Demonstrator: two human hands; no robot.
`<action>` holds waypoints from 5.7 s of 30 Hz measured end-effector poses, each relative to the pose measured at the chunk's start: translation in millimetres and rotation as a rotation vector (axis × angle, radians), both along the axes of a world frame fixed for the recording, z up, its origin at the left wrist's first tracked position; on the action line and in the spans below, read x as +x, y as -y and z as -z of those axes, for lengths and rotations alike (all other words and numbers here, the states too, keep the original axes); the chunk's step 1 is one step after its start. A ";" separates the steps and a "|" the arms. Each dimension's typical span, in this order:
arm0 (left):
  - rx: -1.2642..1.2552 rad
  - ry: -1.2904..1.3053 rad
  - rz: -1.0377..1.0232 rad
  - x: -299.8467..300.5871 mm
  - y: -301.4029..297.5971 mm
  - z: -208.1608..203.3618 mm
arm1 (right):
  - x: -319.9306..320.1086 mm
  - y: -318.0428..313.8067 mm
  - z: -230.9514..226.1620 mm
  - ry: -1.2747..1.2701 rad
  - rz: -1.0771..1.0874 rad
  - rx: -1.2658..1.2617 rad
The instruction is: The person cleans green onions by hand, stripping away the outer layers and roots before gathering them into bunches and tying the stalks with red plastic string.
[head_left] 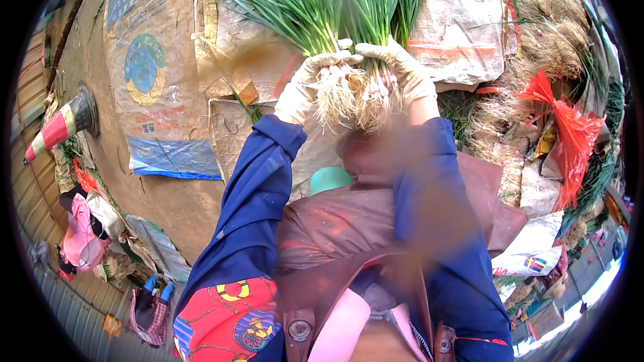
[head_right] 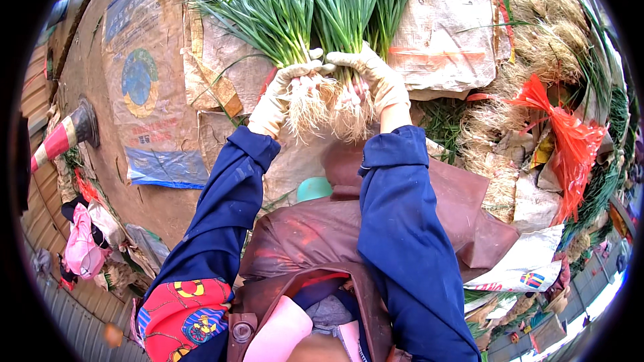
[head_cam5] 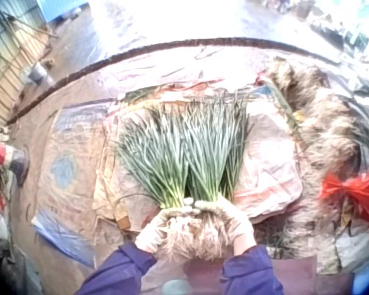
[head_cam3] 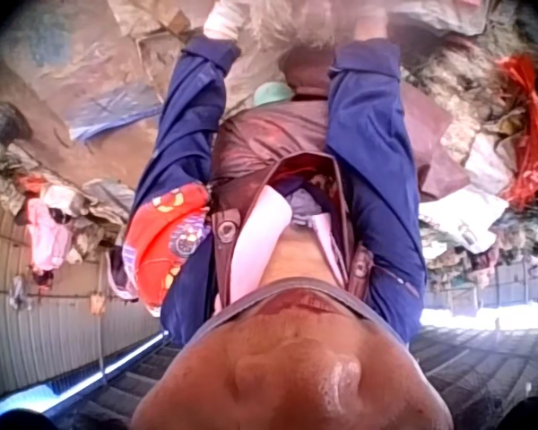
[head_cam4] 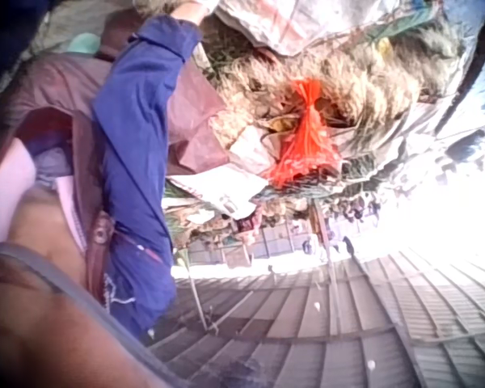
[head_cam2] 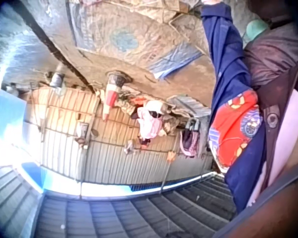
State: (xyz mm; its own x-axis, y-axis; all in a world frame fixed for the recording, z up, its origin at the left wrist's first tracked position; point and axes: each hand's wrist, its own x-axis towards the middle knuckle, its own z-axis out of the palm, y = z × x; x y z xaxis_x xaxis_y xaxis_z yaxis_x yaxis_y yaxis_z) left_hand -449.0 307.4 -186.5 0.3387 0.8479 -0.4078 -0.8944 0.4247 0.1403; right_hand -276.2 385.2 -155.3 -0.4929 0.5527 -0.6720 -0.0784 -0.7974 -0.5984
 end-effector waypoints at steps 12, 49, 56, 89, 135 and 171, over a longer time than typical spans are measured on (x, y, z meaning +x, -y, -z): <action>-0.038 -0.144 0.068 -12.7 11.7 -45.8 | 30.2 3.6 30.0 -0.265 0.128 -0.178; -0.241 0.671 -0.113 40.3 28.6 70.6 | 12.3 -30.8 -7.9 0.044 0.050 0.151; 0.155 -0.644 0.096 25.0 3.3 -2.1 | 45.8 -30.8 7.6 0.614 -0.040 0.234; -0.034 -0.990 0.073 41.8 1.4 -30.0 | 53.3 -6.9 -15.5 0.277 -0.073 0.237; -0.119 -1.766 0.232 99.2 -16.5 42.2 | 60.9 -101.4 -57.9 0.714 -0.580 0.706; -0.028 -1.443 0.213 94.0 -15.3 -6.7 | 252.4 -26.1 -74.8 0.876 -1.311 0.643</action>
State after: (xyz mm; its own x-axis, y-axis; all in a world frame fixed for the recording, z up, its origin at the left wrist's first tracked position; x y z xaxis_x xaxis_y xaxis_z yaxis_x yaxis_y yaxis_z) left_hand -355.0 322.7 -179.8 -0.2553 0.8211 -0.5106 0.0928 0.5464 0.8324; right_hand -23.8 411.3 -80.5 -0.4366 0.3778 -0.8164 0.8897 0.3157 -0.3298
